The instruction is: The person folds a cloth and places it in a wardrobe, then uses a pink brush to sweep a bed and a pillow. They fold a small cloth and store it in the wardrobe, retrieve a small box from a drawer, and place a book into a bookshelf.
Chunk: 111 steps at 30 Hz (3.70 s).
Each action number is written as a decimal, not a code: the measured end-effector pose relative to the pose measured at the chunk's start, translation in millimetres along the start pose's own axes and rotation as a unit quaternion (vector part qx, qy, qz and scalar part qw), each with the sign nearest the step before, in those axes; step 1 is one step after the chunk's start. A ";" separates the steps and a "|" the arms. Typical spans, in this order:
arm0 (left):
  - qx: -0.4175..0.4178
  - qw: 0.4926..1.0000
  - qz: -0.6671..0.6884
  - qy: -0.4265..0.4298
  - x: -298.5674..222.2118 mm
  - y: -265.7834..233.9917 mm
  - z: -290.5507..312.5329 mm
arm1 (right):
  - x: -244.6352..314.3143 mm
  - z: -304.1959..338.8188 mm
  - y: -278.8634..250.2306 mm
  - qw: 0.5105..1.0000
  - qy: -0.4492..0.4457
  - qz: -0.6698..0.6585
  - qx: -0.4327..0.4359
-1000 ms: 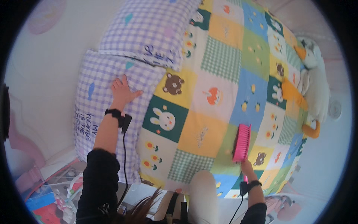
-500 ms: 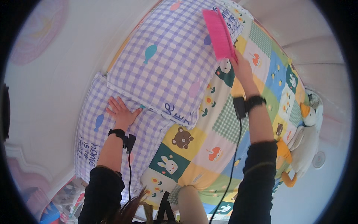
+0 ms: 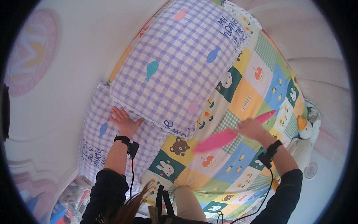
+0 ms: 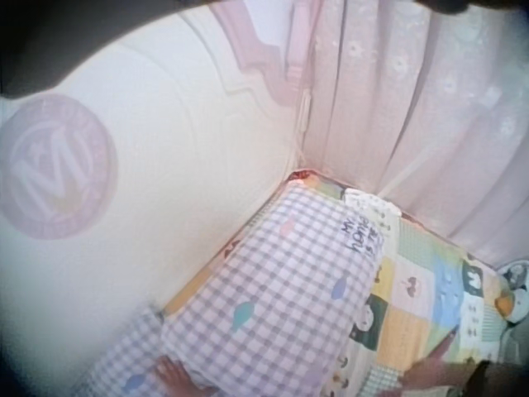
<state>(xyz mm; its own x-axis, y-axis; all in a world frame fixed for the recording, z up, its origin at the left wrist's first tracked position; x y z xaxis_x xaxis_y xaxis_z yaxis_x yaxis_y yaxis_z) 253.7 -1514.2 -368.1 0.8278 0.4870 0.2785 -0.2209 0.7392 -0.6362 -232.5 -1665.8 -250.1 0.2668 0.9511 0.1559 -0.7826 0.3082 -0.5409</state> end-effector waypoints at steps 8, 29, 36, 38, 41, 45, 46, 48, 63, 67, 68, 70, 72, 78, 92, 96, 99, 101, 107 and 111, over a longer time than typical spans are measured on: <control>-0.014 1.000 -0.016 -0.004 -2.3 7.0 -5.8 | -92.6 -118.6 -139.4 0.851 0.209 -0.290 -0.385; 0.014 1.000 0.019 0.005 1.0 11.8 -11.9 | -22.1 -209.7 79.5 0.545 0.481 -0.617 -0.301; 0.007 1.000 0.006 -0.002 1.4 15.6 -15.9 | -40.2 -248.0 136.8 0.572 0.391 -0.661 -0.289; 0.038 0.998 0.044 0.020 4.4 6.9 -9.8 | -37.1 -255.5 139.3 0.603 0.383 -0.643 -0.275; 0.096 0.992 0.021 0.086 12.6 -25.6 15.5 | -34.6 -258.7 132.6 0.612 0.441 -0.557 -0.348; 0.310 0.917 -0.124 0.219 28.3 -119.2 37.0 | -35.1 -254.3 121.5 0.575 0.416 -0.656 -0.255; 0.258 0.931 -0.054 0.254 17.3 -145.0 37.8 | -36.3 -250.8 116.5 0.605 0.414 -0.639 -0.233; 0.145 0.933 0.094 0.315 -14.7 -188.1 40.5 | -34.5 -242.8 111.3 0.559 0.417 -0.699 -0.161; -0.054 0.964 -0.013 0.259 -195.0 -202.7 -84.9 | -28.4 -197.3 84.5 0.323 0.264 -0.834 -0.360; -0.088 0.973 -0.050 0.205 -209.9 -195.7 -97.8 | -5.1 -126.2 18.9 0.251 0.277 -0.802 -0.466; -0.088 0.975 -0.053 0.198 -211.9 -193.4 -100.5 | 0.3 -115.3 -1.8 0.288 0.325 -0.784 -0.443; -0.080 0.978 -0.065 0.179 -215.2 -189.1 -105.9 | 3.6 -106.4 -50.4 0.407 0.410 -0.688 -0.440; -0.083 0.979 -0.078 0.166 -217.1 -187.0 -110.4 | -1.6 -119.7 -99.3 0.517 0.330 -0.664 -0.428; -0.051 0.979 -0.110 0.162 -221.6 -185.9 -118.9 | -44.2 -180.5 -164.0 0.742 0.221 -0.495 -0.394; -0.058 0.982 -0.103 0.150 -221.4 -187.5 -114.9 | -99.6 -117.7 -152.2 0.610 0.238 -0.534 -0.535; -0.045 0.982 -0.100 0.154 -222.3 -184.2 -117.8 | -150.5 -144.6 -192.0 0.729 0.199 -0.476 -0.451; -0.036 0.984 -0.090 0.149 -222.5 -184.6 -117.3 | -198.8 -129.1 -133.7 0.651 0.293 -0.453 -0.534; -0.041 0.983 -0.087 0.154 -222.8 -186.9 -116.2 | -203.9 -98.2 -52.0 0.572 0.414 -0.480 -0.521; -0.054 0.982 -0.084 0.162 -222.7 -181.8 -121.5 | -73.1 -29.8 159.5 0.300 0.555 -0.629 -0.454; -0.075 0.980 -0.070 0.173 -219.3 -173.4 -131.7 | -20.5 -31.3 175.7 0.361 0.591 -0.612 -0.382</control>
<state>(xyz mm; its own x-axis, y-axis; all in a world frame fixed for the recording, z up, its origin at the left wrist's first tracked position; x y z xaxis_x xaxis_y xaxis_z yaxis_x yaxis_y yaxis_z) 178.4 -1810.4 -413.5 0.9754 0.1798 0.1276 -0.0351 0.6981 -0.7151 -357.8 -1631.9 -374.2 0.5570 -0.7001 0.4468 0.5908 -0.0442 -0.8056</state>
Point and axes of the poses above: each hand's wrist, its own z-axis away from the middle knuckle, its own y-axis out of the palm, x = y × z, the point moved 2 cm from there along -z, towards the middle knuckle, and after that the axes turned 13 degrees about x, right-handed, at the moved point
